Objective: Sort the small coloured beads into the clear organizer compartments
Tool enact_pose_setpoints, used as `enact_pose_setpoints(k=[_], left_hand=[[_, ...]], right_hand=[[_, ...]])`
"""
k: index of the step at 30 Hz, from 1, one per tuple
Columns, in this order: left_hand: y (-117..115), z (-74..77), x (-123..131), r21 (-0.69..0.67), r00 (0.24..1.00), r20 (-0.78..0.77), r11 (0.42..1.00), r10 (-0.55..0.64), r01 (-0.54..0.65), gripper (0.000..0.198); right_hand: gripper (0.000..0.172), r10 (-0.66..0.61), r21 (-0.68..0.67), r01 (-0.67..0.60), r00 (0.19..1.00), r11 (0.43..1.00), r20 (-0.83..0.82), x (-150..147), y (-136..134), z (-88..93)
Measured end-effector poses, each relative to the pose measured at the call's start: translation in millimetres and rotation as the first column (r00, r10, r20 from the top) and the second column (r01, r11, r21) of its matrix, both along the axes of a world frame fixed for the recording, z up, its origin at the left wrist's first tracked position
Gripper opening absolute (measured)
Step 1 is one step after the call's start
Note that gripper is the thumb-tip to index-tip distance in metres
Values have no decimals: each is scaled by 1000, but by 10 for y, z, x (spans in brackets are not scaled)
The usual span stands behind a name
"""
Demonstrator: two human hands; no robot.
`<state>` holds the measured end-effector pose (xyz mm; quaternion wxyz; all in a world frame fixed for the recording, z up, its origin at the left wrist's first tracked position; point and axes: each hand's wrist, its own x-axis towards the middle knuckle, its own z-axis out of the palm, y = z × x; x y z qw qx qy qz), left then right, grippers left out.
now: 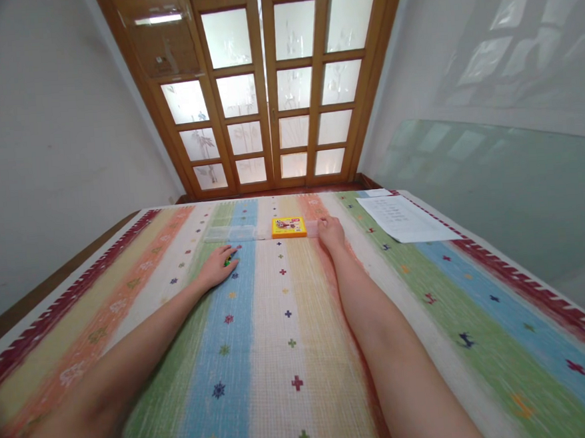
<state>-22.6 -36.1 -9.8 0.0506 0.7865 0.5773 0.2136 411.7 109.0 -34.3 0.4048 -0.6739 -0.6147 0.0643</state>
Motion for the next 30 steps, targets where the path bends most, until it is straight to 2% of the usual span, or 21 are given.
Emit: enact_pose_setpoints(k=[7, 15, 18, 22, 26, 30], left_hand=[[69, -25, 836, 17, 976, 68, 978, -208, 208, 42], [109, 106, 1372, 56, 921, 124, 930, -368, 364, 28], [92, 154, 1426, 54, 910, 133, 920, -392, 388, 26], [61, 160, 1350, 73, 908, 155, 921, -390, 383, 27], [55, 144, 1254, 67, 912, 159, 926, -377, 371, 32], [48, 123, 1247, 19, 916, 151, 928, -372, 373, 43]], right_hand=[[45, 11, 8, -11, 1000, 1000, 13, 0, -20, 1], [44, 2, 28, -3, 999, 1000, 35, -23, -42, 8], [42, 14, 49, -17, 998, 999, 63, -37, -78, 36], [38, 44, 93, -58, 988, 994, 148, -101, -154, 109], [37, 80, 118, -108, 971, 987, 223, -263, -243, 191], [37, 173, 98, -211, 939, 973, 298, -451, -327, 252]])
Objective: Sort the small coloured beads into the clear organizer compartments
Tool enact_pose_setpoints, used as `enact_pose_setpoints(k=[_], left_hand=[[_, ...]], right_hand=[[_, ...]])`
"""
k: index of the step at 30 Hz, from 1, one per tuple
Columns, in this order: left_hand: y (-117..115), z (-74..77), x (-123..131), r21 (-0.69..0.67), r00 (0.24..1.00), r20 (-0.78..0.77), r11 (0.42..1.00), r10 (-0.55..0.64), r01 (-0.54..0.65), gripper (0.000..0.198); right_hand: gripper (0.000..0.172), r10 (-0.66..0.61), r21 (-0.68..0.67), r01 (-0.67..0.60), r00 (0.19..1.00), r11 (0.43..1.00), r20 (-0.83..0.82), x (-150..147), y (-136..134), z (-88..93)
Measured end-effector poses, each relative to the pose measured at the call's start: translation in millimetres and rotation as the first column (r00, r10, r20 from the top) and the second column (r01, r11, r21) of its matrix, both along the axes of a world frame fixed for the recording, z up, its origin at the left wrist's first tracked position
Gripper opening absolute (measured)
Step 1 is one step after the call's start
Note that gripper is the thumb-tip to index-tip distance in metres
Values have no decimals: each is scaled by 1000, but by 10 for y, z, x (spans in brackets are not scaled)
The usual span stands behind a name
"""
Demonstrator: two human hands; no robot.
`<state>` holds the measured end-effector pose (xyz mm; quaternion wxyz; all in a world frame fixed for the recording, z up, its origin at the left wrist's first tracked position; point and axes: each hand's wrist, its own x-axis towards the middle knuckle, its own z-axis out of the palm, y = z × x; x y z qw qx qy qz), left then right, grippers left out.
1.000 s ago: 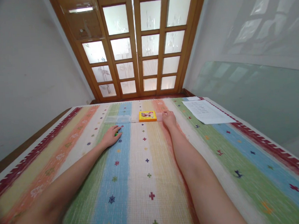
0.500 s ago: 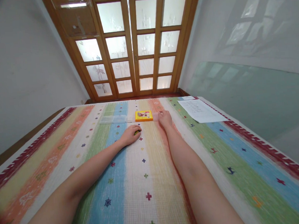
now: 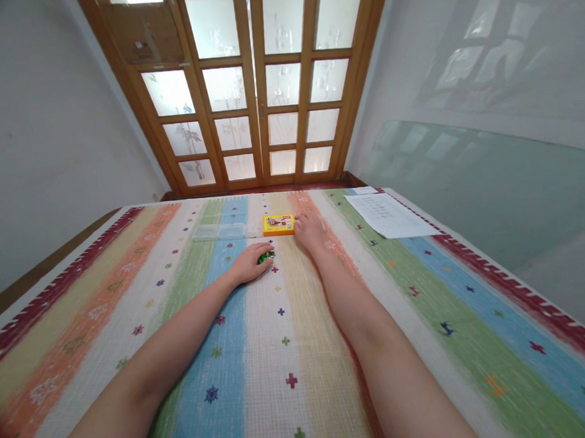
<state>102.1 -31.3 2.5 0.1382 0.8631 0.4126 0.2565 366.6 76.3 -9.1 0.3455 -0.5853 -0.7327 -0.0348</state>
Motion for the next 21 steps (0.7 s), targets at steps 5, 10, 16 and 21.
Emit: enact_pose_setpoints(k=[5, 10, 16, 21], left_hand=[[-16, -17, 16, 5, 998, -34, 999, -53, 53, 44], [-5, -14, 6, 38, 1000, -15, 999, -12, 13, 41], [13, -33, 11, 67, 1000, -24, 998, 15, -13, 39], [15, -24, 5, 78, 999, -22, 997, 27, -26, 38]], right_hand=[[44, 168, -35, -164, 972, 986, 166, -149, -110, 69], [48, 208, -122, -182, 946, 976, 249, -190, -127, 74], [42, 234, -132, -204, 934, 970, 271, -140, -72, 45], [39, 247, -119, -221, 925, 968, 289, -114, -82, 83]])
